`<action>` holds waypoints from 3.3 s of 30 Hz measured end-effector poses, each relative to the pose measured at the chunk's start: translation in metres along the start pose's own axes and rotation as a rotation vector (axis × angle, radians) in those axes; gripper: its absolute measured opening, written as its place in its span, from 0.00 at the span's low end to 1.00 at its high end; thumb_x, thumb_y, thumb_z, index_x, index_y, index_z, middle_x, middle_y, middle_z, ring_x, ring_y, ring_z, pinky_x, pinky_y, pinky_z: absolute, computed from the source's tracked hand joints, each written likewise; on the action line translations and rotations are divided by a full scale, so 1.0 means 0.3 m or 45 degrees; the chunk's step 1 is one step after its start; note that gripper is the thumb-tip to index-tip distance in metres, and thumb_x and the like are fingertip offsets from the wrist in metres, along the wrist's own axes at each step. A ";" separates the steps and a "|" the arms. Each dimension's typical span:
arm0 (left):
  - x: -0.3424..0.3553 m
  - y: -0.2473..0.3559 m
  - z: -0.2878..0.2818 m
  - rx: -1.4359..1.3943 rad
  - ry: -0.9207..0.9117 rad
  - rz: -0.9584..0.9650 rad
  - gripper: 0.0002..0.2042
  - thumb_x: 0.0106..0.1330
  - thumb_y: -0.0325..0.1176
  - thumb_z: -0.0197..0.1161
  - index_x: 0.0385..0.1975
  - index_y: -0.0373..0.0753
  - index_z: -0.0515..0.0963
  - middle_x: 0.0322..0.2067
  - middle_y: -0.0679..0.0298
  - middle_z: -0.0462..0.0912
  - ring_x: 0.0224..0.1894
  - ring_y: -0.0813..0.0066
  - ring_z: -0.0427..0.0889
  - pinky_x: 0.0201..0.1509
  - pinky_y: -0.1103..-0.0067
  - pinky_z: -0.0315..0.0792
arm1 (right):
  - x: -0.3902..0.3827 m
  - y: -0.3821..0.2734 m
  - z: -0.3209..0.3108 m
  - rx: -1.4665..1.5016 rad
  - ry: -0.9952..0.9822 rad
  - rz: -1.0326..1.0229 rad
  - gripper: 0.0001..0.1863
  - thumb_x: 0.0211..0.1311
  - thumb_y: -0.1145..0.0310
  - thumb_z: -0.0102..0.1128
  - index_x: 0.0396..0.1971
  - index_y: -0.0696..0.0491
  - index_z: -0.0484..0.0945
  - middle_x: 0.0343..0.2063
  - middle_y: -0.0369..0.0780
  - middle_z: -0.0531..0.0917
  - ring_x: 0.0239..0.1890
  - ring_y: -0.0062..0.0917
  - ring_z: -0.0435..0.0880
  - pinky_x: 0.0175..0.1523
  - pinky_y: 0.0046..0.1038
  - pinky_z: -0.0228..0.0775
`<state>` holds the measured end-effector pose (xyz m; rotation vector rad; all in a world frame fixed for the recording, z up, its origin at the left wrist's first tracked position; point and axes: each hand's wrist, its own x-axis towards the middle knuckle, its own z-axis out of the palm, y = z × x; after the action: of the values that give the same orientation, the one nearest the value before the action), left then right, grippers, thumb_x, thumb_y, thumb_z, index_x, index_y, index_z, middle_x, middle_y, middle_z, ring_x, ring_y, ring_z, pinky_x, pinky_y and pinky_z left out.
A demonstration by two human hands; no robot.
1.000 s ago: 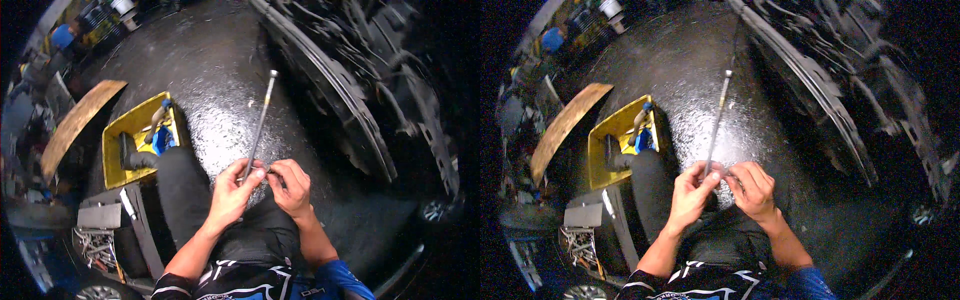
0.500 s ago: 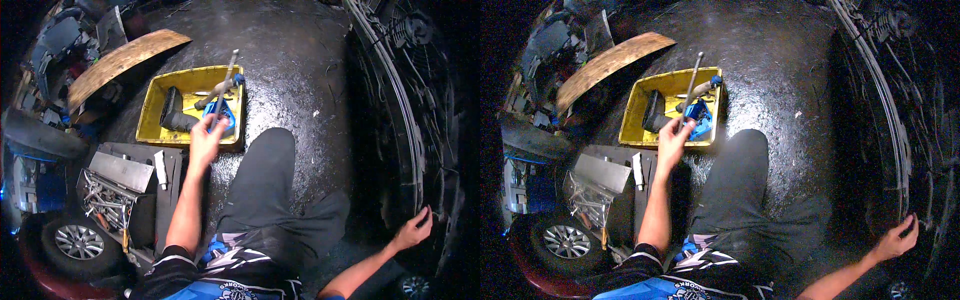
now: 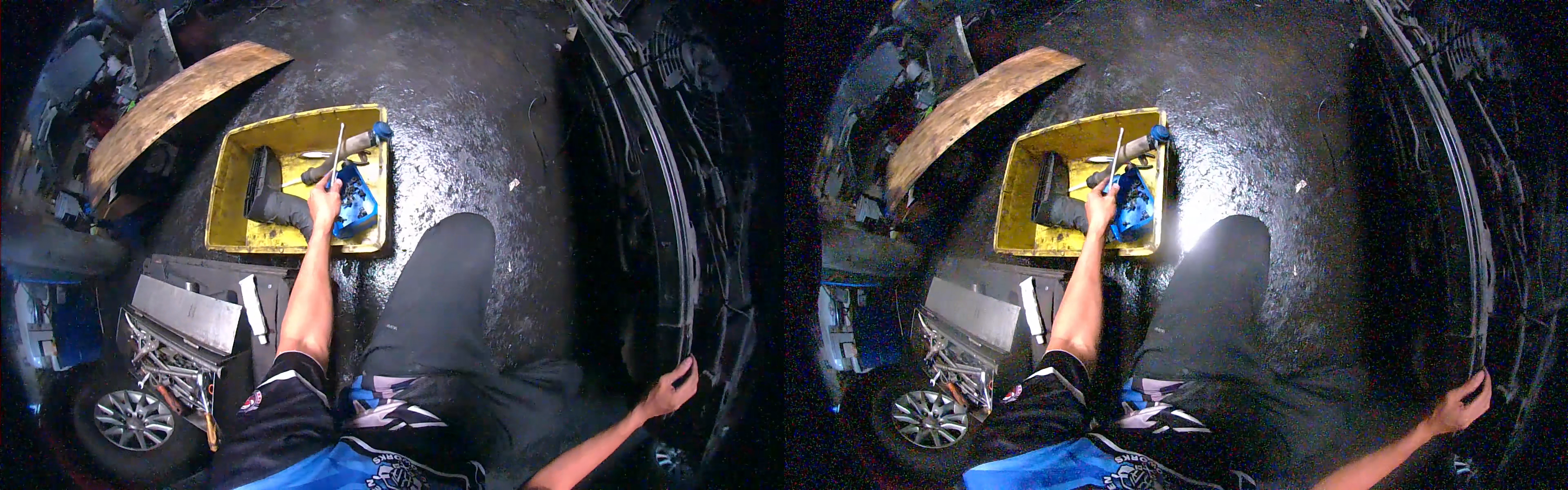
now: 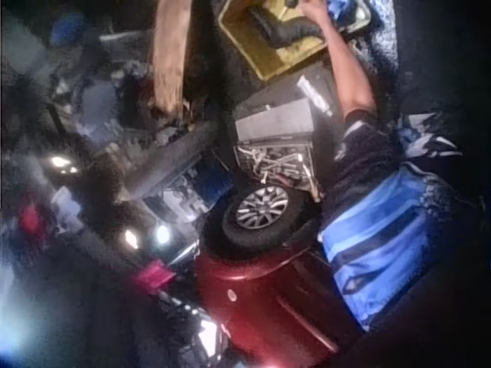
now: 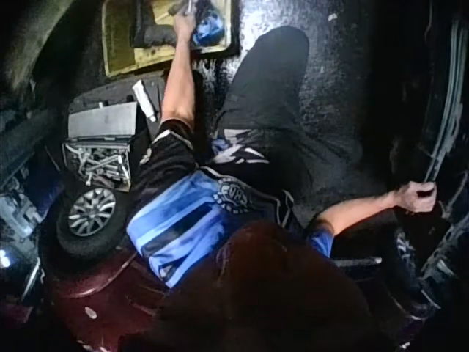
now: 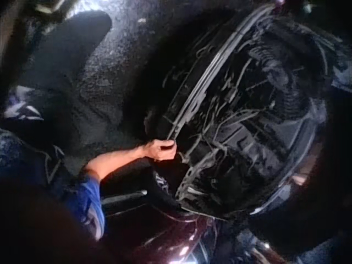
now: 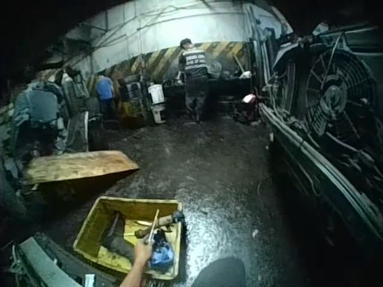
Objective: The person unfastens bolts from the front bumper structure of a car using a socket wrench and a sliding T-handle tool.
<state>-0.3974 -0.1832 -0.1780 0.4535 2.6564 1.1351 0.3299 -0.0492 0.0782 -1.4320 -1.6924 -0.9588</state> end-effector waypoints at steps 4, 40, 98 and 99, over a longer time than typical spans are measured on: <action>-0.063 -0.007 -0.181 -0.115 0.190 0.033 0.23 0.67 0.48 0.62 0.55 0.40 0.80 0.33 0.47 0.87 0.35 0.67 0.86 0.42 0.69 0.76 | -0.006 -0.036 0.046 0.035 -0.020 0.077 0.12 0.69 0.63 0.61 0.42 0.56 0.85 0.40 0.43 0.86 0.42 0.35 0.84 0.50 0.33 0.75; -0.812 0.678 0.054 -0.331 -0.783 1.047 0.19 0.74 0.41 0.59 0.33 0.26 0.75 0.28 0.66 0.76 0.30 0.78 0.67 0.37 0.79 0.66 | -0.194 0.471 0.084 2.170 0.938 1.743 0.21 0.73 0.62 0.50 0.61 0.54 0.71 0.59 0.42 0.76 0.61 0.36 0.73 0.65 0.41 0.65; -0.704 0.553 0.132 -0.309 -1.047 0.900 0.18 0.72 0.39 0.61 0.24 0.30 0.71 0.20 0.73 0.66 0.26 0.81 0.59 0.28 0.77 0.56 | -0.015 0.222 -0.219 0.939 0.597 1.242 0.17 0.72 0.68 0.55 0.54 0.61 0.72 0.50 0.41 0.78 0.48 0.26 0.77 0.48 0.31 0.74; -0.753 0.591 0.123 -0.242 -1.015 0.932 0.19 0.72 0.40 0.60 0.24 0.30 0.71 0.20 0.72 0.66 0.26 0.81 0.58 0.28 0.77 0.56 | -0.029 0.266 -0.198 1.134 0.645 1.302 0.17 0.72 0.66 0.54 0.53 0.62 0.74 0.49 0.40 0.78 0.47 0.24 0.77 0.47 0.30 0.75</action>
<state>-0.1414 -0.1244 -0.0562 1.5342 1.6884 1.0284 0.4133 -0.0966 0.1061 -1.0462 -0.6402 0.0568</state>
